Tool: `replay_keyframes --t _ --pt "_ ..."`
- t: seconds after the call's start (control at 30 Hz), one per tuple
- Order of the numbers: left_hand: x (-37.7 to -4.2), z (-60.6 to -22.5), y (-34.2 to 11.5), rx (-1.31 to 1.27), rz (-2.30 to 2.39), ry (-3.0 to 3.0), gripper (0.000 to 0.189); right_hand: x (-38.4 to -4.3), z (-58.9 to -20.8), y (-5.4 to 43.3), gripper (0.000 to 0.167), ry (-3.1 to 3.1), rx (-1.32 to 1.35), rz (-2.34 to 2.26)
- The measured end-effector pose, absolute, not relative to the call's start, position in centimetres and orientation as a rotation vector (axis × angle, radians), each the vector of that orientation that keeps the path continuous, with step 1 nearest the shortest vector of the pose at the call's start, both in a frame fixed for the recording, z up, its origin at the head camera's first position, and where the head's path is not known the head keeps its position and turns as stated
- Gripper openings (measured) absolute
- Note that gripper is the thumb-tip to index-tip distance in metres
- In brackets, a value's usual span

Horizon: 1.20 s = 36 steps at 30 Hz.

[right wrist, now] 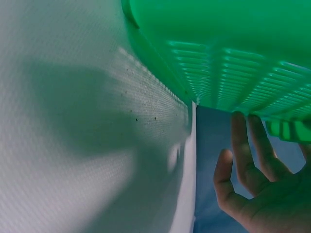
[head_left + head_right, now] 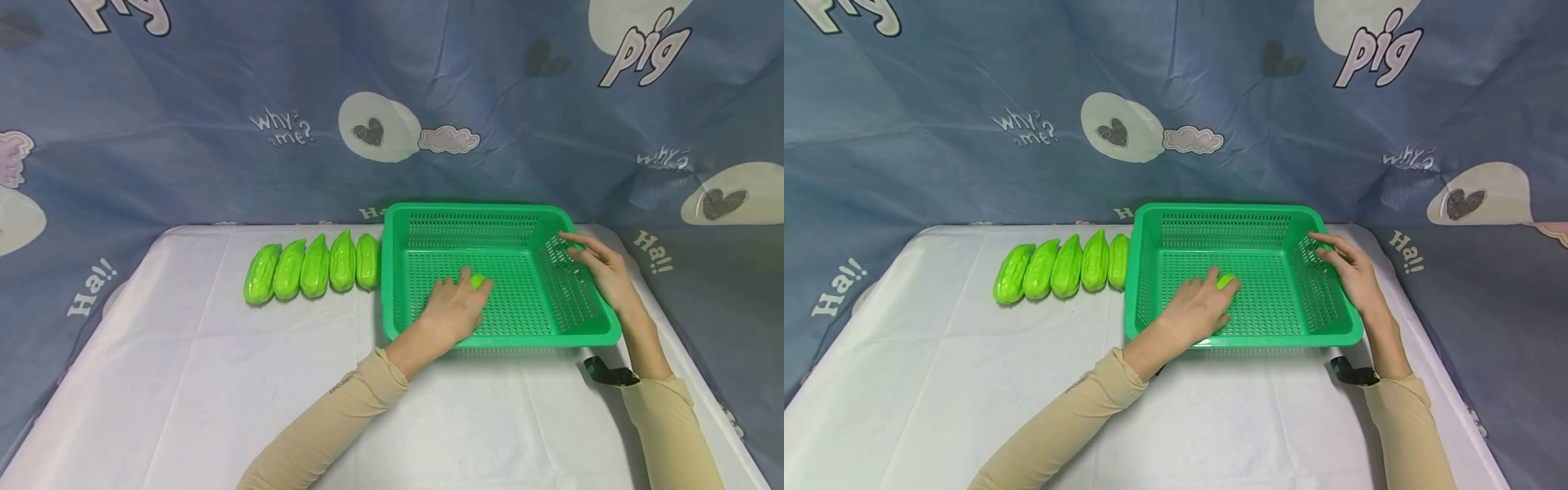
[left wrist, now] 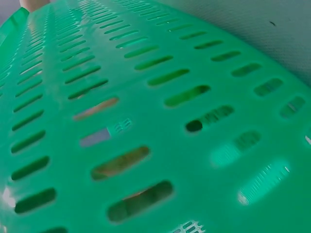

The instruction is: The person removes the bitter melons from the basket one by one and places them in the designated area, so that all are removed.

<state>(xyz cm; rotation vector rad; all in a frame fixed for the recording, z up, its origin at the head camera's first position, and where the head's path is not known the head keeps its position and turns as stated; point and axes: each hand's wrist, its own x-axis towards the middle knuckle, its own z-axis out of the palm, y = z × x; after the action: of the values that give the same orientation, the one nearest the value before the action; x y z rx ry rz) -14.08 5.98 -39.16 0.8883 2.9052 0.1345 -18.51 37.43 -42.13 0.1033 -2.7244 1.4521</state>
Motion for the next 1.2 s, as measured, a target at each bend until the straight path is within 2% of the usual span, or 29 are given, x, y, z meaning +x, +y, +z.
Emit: replay_keyframes --t 0.37,1.2 --pt "-14.33 -39.17 6.21 0.906 0.036 2.920 0.064 -18.51 -42.23 37.48 0.048 -2.718 0.115 1.440" --pt "-14.04 -39.31 5.93 0.854 0.070 3.110 0.075 -18.57 -42.22 37.44 0.049 -2.718 0.105 1.462"
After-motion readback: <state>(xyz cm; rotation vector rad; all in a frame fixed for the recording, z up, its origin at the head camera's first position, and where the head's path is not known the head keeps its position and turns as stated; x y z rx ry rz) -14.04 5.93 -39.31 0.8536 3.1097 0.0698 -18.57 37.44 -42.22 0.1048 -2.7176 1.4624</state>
